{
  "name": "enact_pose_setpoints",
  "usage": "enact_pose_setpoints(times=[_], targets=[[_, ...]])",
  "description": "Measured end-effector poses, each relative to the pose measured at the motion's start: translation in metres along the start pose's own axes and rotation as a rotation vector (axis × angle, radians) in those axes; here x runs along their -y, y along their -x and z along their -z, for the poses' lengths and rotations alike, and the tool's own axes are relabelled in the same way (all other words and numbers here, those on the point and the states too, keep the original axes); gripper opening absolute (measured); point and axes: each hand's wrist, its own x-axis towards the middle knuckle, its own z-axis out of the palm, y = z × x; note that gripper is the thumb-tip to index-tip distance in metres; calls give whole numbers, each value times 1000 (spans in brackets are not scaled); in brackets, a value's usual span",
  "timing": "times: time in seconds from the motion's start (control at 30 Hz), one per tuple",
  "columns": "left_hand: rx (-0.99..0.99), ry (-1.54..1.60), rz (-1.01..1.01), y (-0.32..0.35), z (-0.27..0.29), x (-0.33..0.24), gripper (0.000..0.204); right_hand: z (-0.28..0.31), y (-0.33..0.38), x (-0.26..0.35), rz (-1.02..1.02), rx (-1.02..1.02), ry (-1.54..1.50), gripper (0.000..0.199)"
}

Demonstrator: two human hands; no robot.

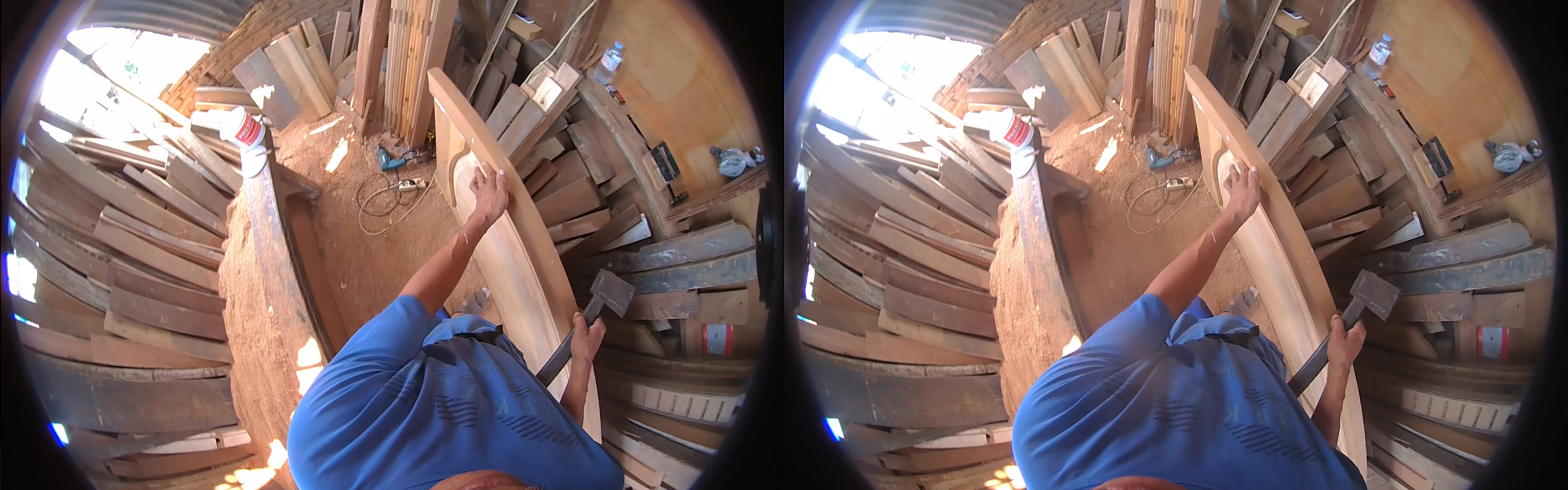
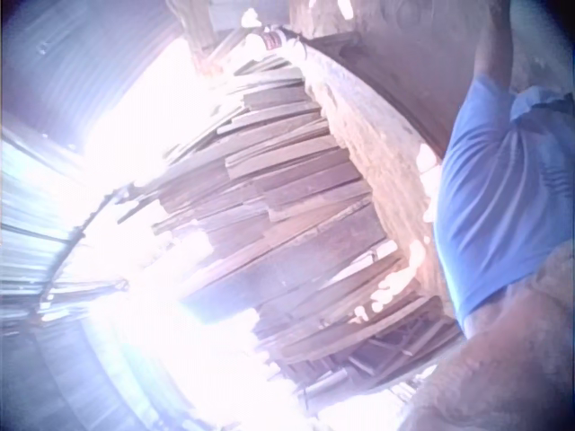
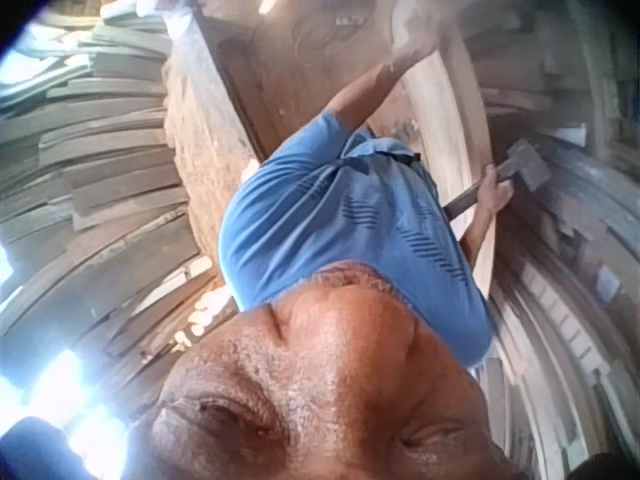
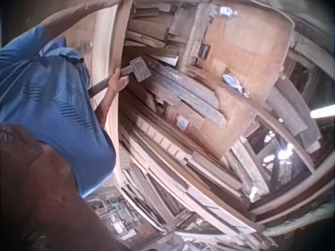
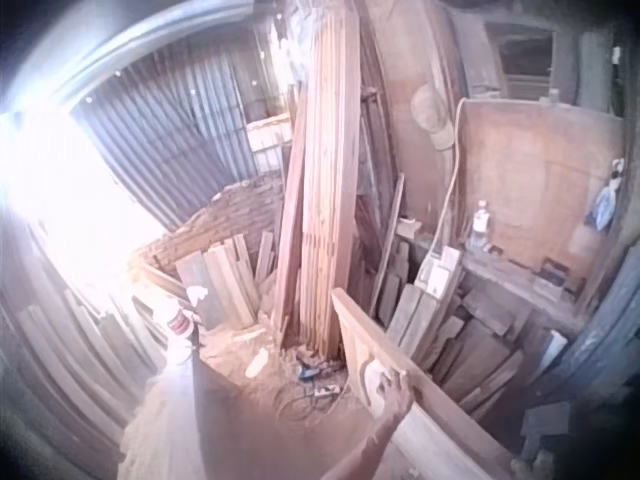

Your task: The person applies glue to a wooden strip and attaches it to a large wooden door panel. They then use a mallet to tap the strip into place and inspect the alignment. The person lifts and repositions the door panel to continue the assembly process.

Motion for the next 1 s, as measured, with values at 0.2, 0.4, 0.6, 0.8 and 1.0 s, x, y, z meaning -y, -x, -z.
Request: enact_pose_setpoints(times=[0.2, 0.4, 0.6, 0.8, 1.0], targets=[[-167, 79, -23, -73, 17, 6, 76, -20, -11, 40, -63, -16, -14, 29], [-143, 334, 111, -148, 55, 10, 77, -51, -32, 82, -75, -90, -7, 25], [-241, 132, 32, -291, 150, 63, 71, -95, -63, 155, 26, -124, 17, 27], [192, 364, -151, -338, 177, 36, 62, -126, -85, 204, 44, -102, 29, 25], [571, 460, -101, -343, 164, 41, 56, -155, -94, 284, 127, -172, -13, 24]])
